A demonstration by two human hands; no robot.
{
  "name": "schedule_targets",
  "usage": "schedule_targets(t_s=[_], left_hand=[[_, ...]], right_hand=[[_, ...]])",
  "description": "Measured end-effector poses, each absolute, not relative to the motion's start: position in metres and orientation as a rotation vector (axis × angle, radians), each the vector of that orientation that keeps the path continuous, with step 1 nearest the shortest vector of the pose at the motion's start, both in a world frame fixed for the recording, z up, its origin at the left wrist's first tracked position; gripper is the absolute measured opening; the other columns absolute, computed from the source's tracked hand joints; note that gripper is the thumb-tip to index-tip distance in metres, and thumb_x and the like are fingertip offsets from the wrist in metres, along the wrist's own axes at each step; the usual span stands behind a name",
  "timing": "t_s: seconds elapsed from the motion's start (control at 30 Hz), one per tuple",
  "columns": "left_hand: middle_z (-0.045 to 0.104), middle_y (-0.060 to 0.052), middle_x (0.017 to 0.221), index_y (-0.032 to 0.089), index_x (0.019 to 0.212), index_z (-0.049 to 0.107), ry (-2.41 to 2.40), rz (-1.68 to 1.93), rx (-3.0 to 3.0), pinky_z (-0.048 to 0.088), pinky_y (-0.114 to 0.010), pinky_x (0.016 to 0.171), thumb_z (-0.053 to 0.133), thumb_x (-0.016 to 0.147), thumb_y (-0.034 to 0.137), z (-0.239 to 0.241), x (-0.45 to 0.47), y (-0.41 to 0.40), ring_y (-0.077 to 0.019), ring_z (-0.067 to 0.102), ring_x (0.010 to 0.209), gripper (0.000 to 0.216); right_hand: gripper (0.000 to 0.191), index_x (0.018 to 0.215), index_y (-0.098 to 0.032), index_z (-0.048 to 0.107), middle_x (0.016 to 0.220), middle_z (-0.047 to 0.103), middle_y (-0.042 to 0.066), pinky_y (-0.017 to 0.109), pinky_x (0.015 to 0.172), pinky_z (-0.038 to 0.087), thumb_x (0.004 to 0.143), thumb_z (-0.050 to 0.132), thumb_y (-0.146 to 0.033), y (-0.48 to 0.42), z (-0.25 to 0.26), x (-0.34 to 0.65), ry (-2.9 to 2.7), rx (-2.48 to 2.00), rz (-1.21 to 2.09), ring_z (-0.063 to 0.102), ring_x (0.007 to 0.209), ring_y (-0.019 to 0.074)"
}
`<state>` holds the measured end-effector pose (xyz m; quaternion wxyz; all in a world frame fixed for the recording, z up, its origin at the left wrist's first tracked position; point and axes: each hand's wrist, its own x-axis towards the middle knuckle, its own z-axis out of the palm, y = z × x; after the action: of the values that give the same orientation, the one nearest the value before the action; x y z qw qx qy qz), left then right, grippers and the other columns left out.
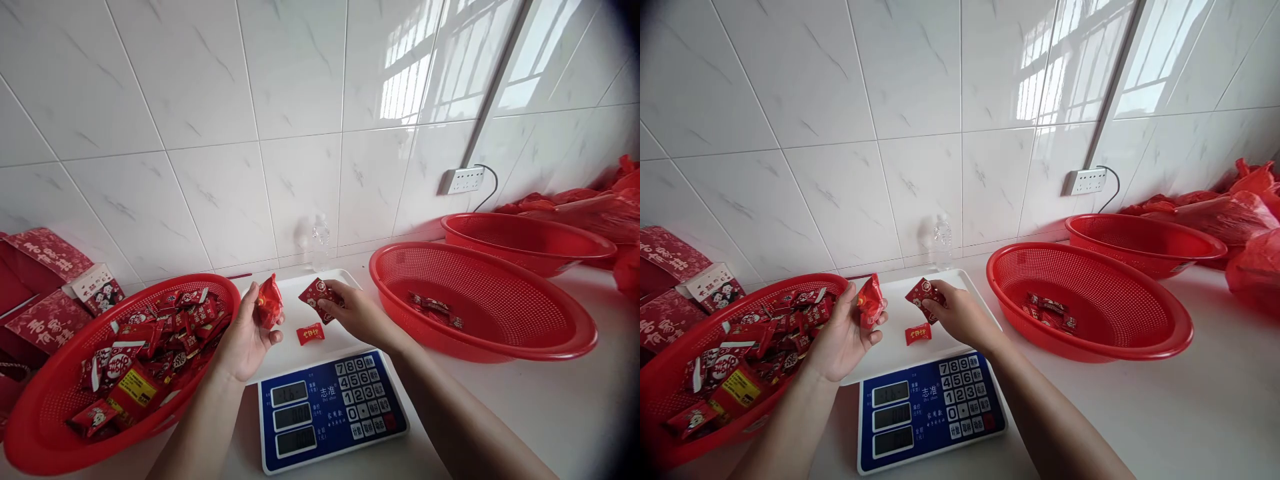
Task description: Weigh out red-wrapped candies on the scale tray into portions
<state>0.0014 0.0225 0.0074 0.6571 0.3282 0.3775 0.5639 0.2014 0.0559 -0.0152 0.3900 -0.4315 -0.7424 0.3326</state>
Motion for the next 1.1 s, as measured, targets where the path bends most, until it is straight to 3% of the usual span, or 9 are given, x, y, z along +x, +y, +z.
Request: schedule_targets(t_s=[0.1, 0.17, 0.27, 0.33, 0.5, 0.67, 0.8, 1.1], left_hand=[[0.060, 0.000, 0.083, 0.024, 0.099, 0.058, 0.838, 1.297, 0.769, 0.051, -0.025, 0.052, 0.058, 0.077, 0.041, 0.009, 0.000, 0.023, -0.0133, 0.059, 0.067, 0.028], [0.062, 0.000, 0.095, 0.027, 0.109, 0.055, 0.829, 1.321, 0.788, 0.055, -0.029, 0.061, 0.061, 0.075, 0.034, 0.007, 0.000, 0.023, -0.0140, 0.062, 0.073, 0.035], [0.064, 0.000, 0.102, 0.030, 0.116, 0.052, 0.882, 1.356, 0.866, 0.053, -0.026, 0.059, 0.071, 0.071, 0.033, 0.001, 0.002, 0.023, -0.0139, 0.064, 0.073, 0.049], [0.065, -0.002, 0.101, 0.030, 0.120, 0.051, 0.915, 1.363, 0.941, 0.053, -0.026, 0.061, 0.074, 0.069, 0.034, -0.002, 0.004, 0.022, -0.0154, 0.065, 0.077, 0.056], [0.068, -0.002, 0.091, 0.030, 0.135, 0.039, 0.981, 1.334, 1.197, 0.053, -0.031, 0.079, 0.077, 0.067, 0.027, -0.003, 0.012, 0.014, -0.0197, 0.066, 0.087, 0.078], [0.068, -0.004, 0.099, 0.030, 0.136, 0.037, 1.002, 1.295, 1.303, 0.052, -0.031, 0.081, 0.075, 0.069, 0.026, -0.002, 0.016, 0.010, -0.0214, 0.066, 0.092, 0.077], [0.068, -0.007, 0.099, 0.026, 0.131, 0.042, 1.016, 1.274, 1.314, 0.051, -0.033, 0.081, 0.075, 0.069, 0.028, -0.005, 0.014, 0.013, -0.0236, 0.065, 0.092, 0.070], [0.066, -0.004, 0.097, 0.024, 0.125, 0.044, 1.117, 1.156, 1.580, 0.049, -0.034, 0.083, 0.063, 0.080, 0.030, -0.005, 0.015, 0.010, -0.0192, 0.065, 0.087, 0.049]], right_hand=[[0.029, 0.115, -0.022, 0.055, 0.084, 0.070, 0.003, 0.033, 0.069, 0.050, 0.088, 0.049, -0.030, 0.059, -0.019, 0.202, -1.903, -1.150, 0.797, 0.066, 0.073, 0.0168], [0.036, 0.122, -0.023, 0.052, 0.090, 0.070, 0.005, 0.037, 0.073, 0.050, 0.087, 0.049, -0.031, 0.062, -0.023, 0.203, -1.916, -1.211, 0.697, 0.066, 0.079, 0.0196], [0.044, 0.127, -0.021, 0.051, 0.113, 0.064, 0.012, 0.045, 0.088, 0.045, 0.085, 0.054, -0.035, 0.063, -0.023, 0.203, -1.904, -1.236, 0.472, 0.059, 0.104, 0.0261], [0.042, 0.124, -0.020, 0.054, 0.120, 0.061, 0.013, 0.044, 0.093, 0.043, 0.087, 0.052, -0.039, 0.058, -0.017, 0.203, -1.872, -1.170, 0.503, 0.055, 0.112, 0.0257], [0.035, 0.098, -0.018, 0.064, 0.096, 0.069, 0.007, 0.034, 0.081, 0.047, 0.090, 0.046, -0.047, 0.040, 0.003, 0.199, -1.899, -0.862, 0.961, 0.062, 0.090, 0.0188], [0.031, 0.071, -0.018, 0.055, 0.065, 0.057, -0.001, 0.027, 0.058, 0.042, 0.083, 0.057, -0.046, 0.038, 0.000, 0.194, -1.783, -0.888, 1.063, 0.052, 0.061, 0.0121], [0.030, 0.070, -0.018, 0.053, 0.065, 0.053, -0.003, 0.027, 0.061, 0.042, 0.083, 0.059, -0.045, 0.044, -0.003, 0.195, -1.599, -0.865, 1.056, 0.049, 0.062, 0.0106], [0.033, 0.090, -0.016, 0.061, 0.077, 0.064, 0.003, 0.031, 0.068, 0.048, 0.083, 0.058, -0.047, 0.043, -0.002, 0.196, -1.667, -0.677, 1.326, 0.061, 0.070, 0.0148]])
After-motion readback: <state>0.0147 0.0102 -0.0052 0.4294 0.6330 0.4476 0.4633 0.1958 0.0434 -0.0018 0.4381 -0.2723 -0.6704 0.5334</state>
